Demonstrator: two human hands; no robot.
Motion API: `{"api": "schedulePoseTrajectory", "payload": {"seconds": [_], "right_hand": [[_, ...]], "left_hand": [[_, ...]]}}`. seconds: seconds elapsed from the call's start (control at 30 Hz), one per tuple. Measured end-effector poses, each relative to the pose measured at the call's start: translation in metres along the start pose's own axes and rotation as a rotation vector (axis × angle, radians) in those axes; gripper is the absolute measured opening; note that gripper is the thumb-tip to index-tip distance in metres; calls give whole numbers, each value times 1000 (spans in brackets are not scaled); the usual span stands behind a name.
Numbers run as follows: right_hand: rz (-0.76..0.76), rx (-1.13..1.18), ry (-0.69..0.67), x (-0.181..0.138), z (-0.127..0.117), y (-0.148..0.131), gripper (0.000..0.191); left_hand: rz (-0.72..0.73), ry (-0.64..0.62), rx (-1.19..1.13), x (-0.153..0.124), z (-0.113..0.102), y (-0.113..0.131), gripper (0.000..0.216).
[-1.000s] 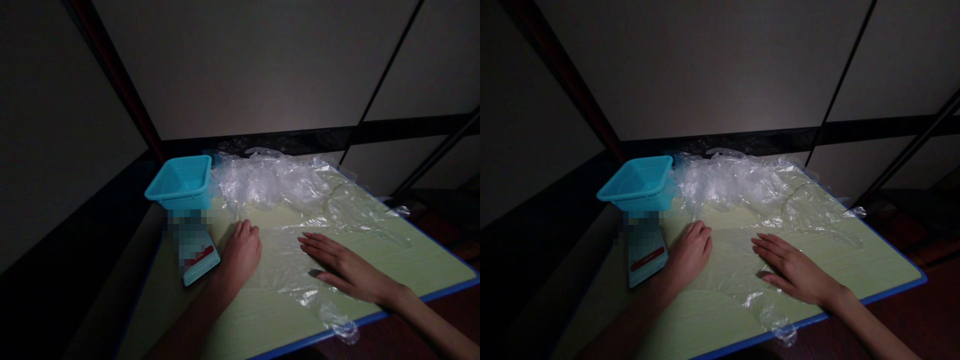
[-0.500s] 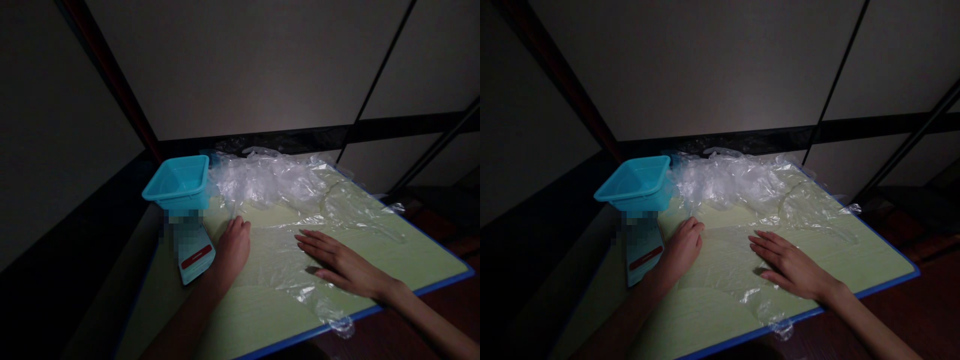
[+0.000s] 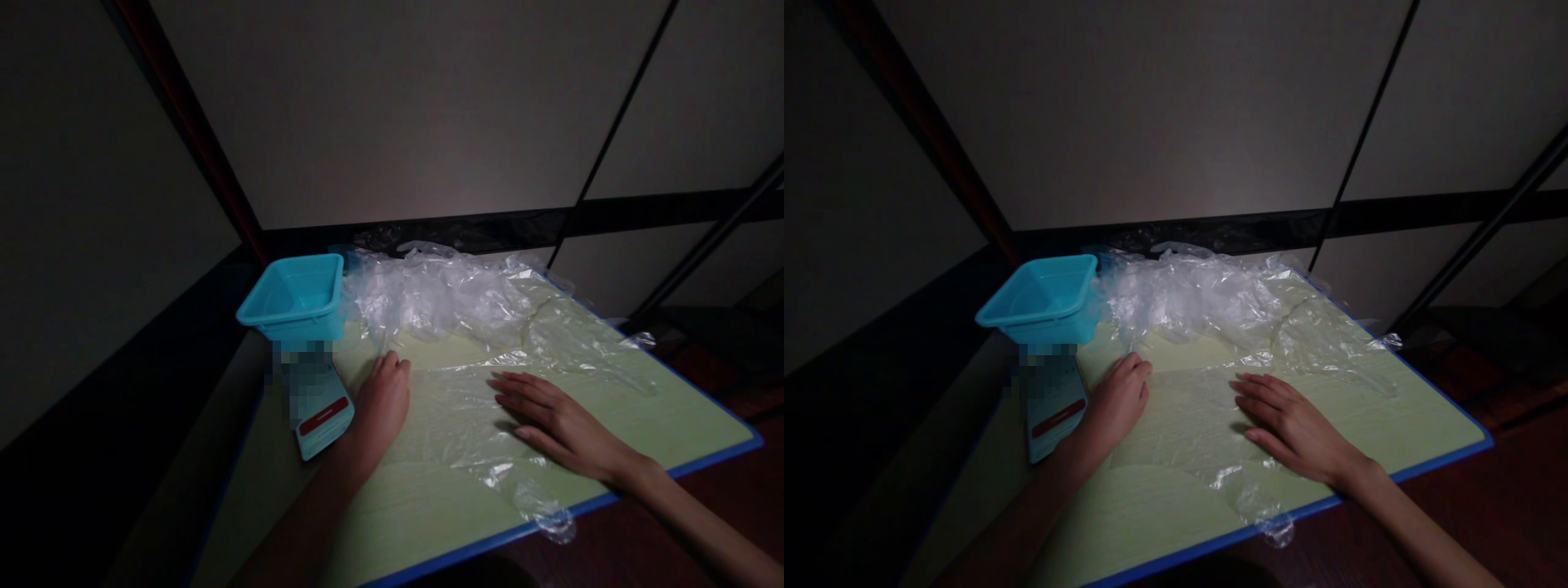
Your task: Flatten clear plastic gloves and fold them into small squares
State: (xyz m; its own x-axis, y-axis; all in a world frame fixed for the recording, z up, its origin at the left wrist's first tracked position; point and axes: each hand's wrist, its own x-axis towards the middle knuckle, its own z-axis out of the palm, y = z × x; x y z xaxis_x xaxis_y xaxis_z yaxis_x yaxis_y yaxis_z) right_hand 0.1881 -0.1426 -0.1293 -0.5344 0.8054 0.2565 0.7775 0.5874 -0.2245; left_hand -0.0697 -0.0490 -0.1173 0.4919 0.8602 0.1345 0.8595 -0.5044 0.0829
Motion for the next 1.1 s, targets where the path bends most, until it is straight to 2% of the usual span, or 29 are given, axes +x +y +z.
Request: {"api": "schedulePoseTrajectory", "payload": {"seconds": [0.23,0.43,0.5,0.57,0.67,0.77,0.9,1.0,1.1], "right_hand": [[11,9,92,-2,2,0,32],[102,193,186,-1,-9,2,28],[73,216,167,-4,-18,0,26],[2,201,92,-10,-27,-7,26],[-79,111,-48,-25,-33,-24,38],[-145,-14,-131,-38,-29,-41,43],[-233,-111,-191,-42,-24,-53,20],[-214,-44,-179,-37,-29,-55,21],[-163,55,-133,-28,-39,-53,24]], "left_hand": [[3,21,-32,0,0,0,27],[5,60,-117,0,4,-4,34],[10,83,-167,1,4,-7,38],[22,106,-223,3,2,-8,40],[68,120,-332,4,-3,-6,36],[161,61,-478,2,-6,5,30],[320,-98,-658,-9,-5,26,20],[384,-175,-756,-15,-3,36,17],[366,-193,-828,-17,-1,38,16]]}}
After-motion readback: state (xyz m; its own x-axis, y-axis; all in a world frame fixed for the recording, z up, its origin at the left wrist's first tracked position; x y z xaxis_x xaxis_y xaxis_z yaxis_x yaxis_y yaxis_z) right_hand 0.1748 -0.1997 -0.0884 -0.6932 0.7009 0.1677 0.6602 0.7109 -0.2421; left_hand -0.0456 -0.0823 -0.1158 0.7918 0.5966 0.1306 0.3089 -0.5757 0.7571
